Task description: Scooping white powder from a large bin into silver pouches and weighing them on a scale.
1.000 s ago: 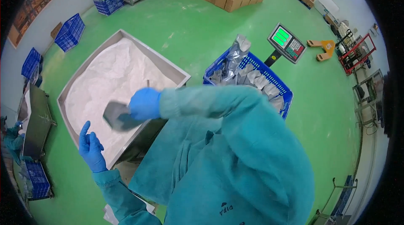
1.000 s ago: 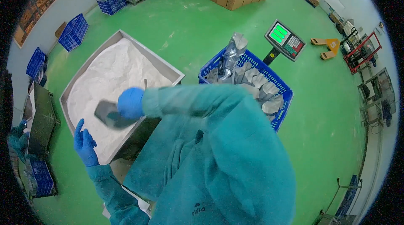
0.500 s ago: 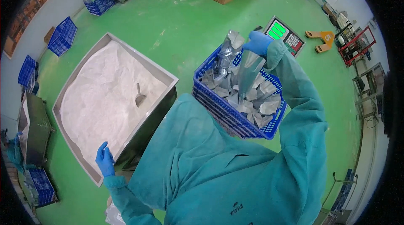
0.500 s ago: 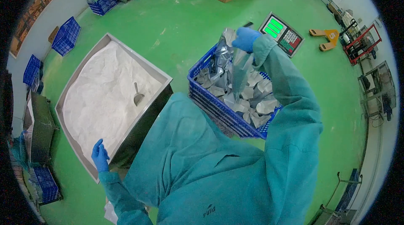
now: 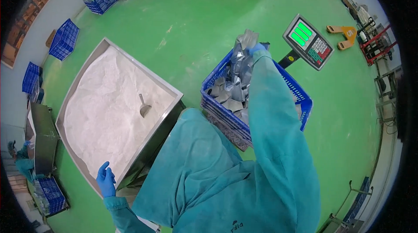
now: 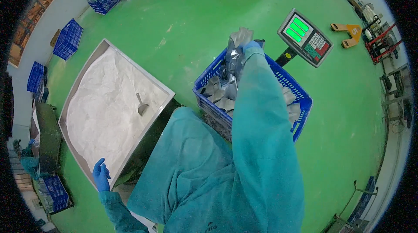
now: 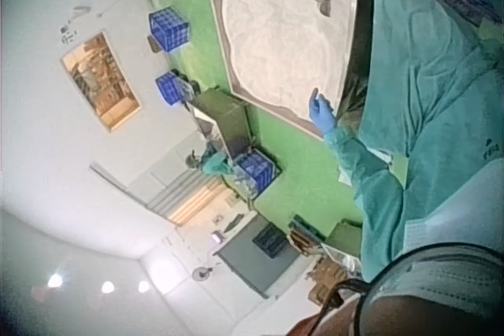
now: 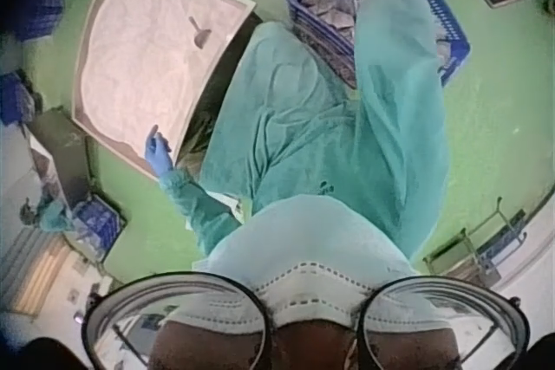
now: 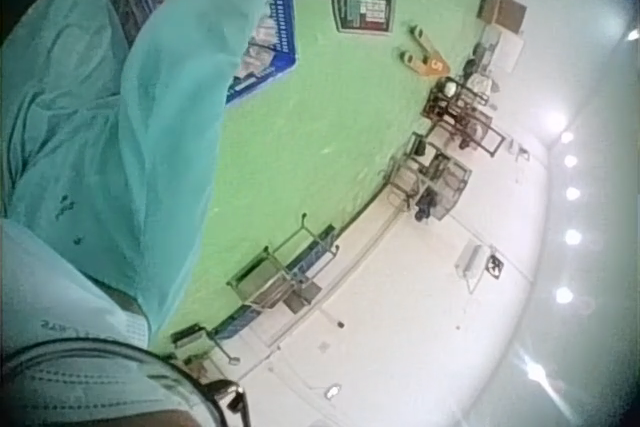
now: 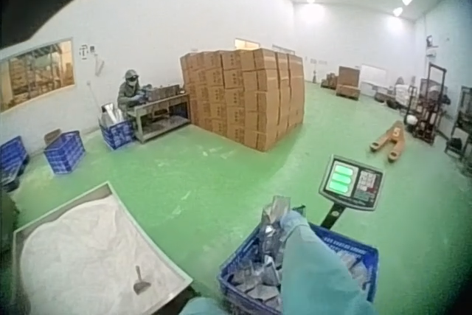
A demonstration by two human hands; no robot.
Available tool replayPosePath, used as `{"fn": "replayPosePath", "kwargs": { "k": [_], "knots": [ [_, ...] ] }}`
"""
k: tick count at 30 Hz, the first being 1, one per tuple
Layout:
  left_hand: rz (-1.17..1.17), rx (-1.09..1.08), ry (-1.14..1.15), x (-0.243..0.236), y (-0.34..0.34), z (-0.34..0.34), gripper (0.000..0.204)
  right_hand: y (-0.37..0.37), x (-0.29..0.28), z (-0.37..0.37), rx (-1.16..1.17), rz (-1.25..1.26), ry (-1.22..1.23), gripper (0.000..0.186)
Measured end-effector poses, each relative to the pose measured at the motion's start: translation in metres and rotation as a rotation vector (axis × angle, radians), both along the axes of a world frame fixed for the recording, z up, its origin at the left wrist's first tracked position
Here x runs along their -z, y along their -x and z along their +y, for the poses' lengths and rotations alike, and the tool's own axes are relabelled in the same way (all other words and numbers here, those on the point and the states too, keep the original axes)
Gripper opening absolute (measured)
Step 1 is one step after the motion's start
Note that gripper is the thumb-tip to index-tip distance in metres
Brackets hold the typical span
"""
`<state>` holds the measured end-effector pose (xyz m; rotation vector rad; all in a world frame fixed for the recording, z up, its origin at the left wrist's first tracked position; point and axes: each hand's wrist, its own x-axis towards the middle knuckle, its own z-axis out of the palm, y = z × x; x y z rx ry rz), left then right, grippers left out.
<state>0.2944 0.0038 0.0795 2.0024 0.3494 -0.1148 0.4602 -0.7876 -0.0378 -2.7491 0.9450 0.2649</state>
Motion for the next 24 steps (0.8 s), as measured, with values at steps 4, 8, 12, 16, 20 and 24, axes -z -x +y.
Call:
{"fn": "replayPosePath", "kwargs": {
  "k": [4,8,12,16,20,24],
  "knots": [
    [0.013,0.037,-0.03,0.005,0.001,0.007,0.026,0.031,-0.059,-0.018,0.2,-0.017,-0.181,0.062],
    [-0.043,0.047,0.027,0.022,-0.006,0.0,0.027,0.088,-0.097,0.021,-0.023,-0.523,-0.159,0.047],
    [-0.098,0.066,0.227,0.029,-0.018,-0.096,0.038,0.112,-0.067,0.177,-0.283,-0.798,-0.4,0.025],
    [0.265,0.053,1.184,0.051,-0.009,-0.208,0.065,0.188,-0.182,0.381,-0.549,-0.173,-1.062,0.053],
    [0.205,0.228,1.571,0.006,0.016,-0.217,0.066,0.175,-0.092,0.49,-0.416,-0.759,-0.279,0.063],
    [0.113,0.35,0.649,-0.034,0.078,-0.103,0.056,0.174,-0.081,0.441,-0.798,-0.775,-0.588,0.054]
  ]
}}
